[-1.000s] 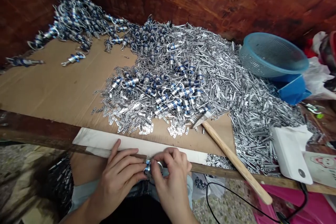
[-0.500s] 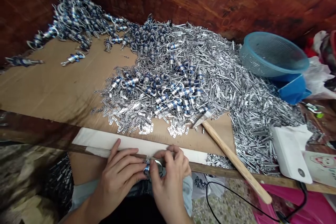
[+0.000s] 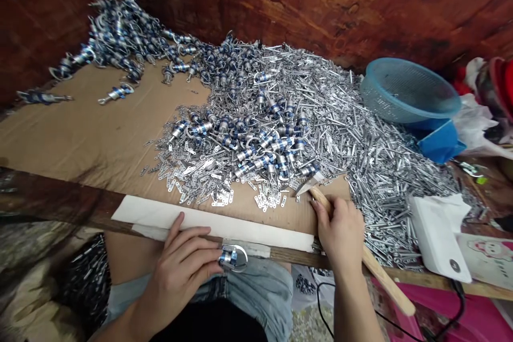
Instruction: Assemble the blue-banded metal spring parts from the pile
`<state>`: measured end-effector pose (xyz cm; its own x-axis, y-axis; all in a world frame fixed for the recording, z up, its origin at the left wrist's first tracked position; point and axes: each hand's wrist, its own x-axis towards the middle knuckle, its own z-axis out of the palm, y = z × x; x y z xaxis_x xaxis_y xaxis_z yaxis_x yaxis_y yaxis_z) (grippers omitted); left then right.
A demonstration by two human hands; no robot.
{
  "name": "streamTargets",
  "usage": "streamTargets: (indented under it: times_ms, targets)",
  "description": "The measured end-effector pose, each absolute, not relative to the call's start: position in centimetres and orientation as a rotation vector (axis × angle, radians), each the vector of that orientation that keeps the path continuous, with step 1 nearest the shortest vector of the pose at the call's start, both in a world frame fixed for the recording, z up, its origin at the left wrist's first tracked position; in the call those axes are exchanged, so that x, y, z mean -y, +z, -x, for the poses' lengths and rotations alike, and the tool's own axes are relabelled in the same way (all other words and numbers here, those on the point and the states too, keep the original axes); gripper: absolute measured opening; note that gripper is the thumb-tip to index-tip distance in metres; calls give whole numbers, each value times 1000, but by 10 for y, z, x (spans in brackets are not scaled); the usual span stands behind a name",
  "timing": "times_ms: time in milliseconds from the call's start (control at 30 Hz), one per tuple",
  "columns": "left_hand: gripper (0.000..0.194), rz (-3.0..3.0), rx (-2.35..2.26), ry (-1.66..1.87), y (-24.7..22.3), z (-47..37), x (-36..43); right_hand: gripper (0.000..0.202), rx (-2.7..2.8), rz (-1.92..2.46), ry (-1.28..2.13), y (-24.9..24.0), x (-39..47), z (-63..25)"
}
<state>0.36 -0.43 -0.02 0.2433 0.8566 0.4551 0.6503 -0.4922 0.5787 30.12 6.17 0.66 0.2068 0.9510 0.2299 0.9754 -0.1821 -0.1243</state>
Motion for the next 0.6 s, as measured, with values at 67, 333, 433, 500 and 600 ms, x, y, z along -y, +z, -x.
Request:
streamTargets:
  times_ms: [67,333,433,500,600]
  targets:
    - [6,-2202,-1392,1171,2,-5,4,45,1815,2188,-188,13,-52,-292]
    - [8,-2108,-1341,1191,3,-6,5,25,2238,1500,394,58,16,-219]
    - [9,-2123,-1335,1188,2,-6,5,25,2330,1530,437,53,23,-213]
    - [9,-2154,-1336,1170,3,-5,4,23,2376,1609,450,50,24,-213]
    - [7,-2252,-1306,1128,3,-2,2,28,2306,1545,450,50,24,-212]
